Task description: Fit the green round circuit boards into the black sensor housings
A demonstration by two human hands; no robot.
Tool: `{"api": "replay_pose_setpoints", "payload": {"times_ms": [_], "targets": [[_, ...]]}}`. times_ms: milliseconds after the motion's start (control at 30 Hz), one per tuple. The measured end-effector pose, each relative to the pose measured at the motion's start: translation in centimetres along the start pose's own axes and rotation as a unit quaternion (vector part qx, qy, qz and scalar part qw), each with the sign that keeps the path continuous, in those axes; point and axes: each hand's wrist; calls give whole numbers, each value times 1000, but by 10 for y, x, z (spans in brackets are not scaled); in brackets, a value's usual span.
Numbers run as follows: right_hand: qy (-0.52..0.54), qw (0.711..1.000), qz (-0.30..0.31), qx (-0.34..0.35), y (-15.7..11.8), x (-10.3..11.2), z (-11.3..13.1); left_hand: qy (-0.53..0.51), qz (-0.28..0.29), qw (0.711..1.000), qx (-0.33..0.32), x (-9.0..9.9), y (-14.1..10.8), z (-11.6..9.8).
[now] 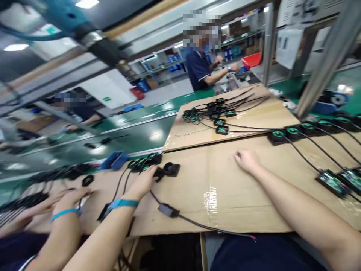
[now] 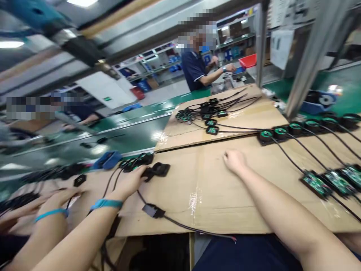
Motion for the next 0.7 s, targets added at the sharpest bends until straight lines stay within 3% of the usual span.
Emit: {"api": "replay_pose_setpoints", "payload": {"times_ms": [67,133,267,400,500,600,700], "targets": [[1,1000,-13,14,5,-7,-5,33,15,999,33,0,-9,5],[2,1000,-24,19,7,-10,-7,49,-9,998,50,-2,-8,-7],[12,999,-41,13,7,-13,-10,-44,-36,998,17,1,1,-52],[34,997,-64,19,5,-11,-14,-140,-33,988,49,4,21,-100],[81,982,-150,84,11,-6,-10,-203,-54,976,51,3,38,-145],[108,950,-229,181,40,-2,8,-297,-51,953,1,11,46,-194],[42,963,-190,186,96,-10,42,-311,-45,948,-57,26,42,-222]]}}
Point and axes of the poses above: each hand's wrist, its own y-axis towards the middle knuckle, its own x-axis out of the back of the hand, z = x × y, and after that the axes turned 14 degrees about -z, right-handed
